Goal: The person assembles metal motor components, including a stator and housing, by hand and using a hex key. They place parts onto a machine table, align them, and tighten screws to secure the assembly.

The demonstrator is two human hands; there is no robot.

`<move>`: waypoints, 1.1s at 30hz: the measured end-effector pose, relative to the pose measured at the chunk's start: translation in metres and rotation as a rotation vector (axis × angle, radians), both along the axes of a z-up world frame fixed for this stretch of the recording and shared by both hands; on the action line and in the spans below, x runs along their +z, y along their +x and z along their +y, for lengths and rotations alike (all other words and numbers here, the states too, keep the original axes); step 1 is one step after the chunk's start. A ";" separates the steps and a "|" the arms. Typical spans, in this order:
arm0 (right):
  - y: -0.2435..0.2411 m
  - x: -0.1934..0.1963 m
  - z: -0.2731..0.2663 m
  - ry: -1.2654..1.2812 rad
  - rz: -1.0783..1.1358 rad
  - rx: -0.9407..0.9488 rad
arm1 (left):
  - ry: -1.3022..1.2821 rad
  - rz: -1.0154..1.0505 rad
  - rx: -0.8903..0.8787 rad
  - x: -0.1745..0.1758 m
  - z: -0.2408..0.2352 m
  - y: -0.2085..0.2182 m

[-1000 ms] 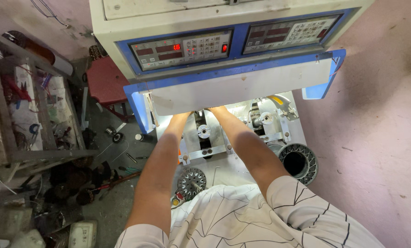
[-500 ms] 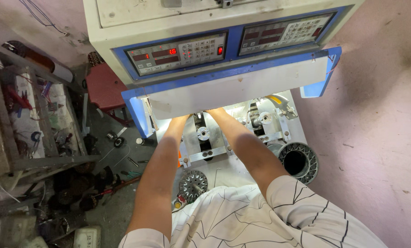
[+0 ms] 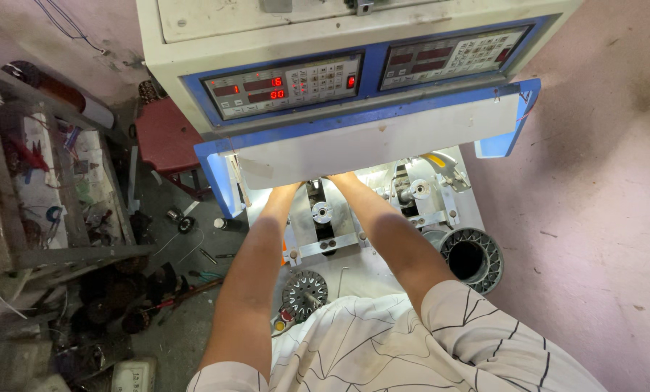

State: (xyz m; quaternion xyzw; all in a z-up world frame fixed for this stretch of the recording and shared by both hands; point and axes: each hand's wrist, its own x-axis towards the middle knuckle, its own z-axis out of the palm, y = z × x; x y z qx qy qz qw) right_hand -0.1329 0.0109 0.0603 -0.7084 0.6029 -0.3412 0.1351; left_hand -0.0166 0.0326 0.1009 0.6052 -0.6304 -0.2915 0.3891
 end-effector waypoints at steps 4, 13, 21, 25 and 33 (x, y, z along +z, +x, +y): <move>0.004 0.003 -0.002 -0.013 -0.001 0.001 | -0.005 -0.002 -0.001 0.003 -0.003 0.001; -0.001 -0.003 -0.004 0.008 0.014 -0.029 | 0.008 -0.010 -0.014 -0.004 -0.004 0.005; -0.008 -0.011 -0.009 0.046 0.049 -0.039 | 0.010 -0.010 -0.015 -0.012 -0.010 0.015; -0.007 -0.013 -0.005 0.060 0.052 -0.036 | 0.015 -0.012 -0.014 -0.014 -0.003 0.023; -0.012 -0.013 -0.003 0.083 0.041 -0.046 | 0.053 -0.009 -0.047 -0.021 0.018 0.025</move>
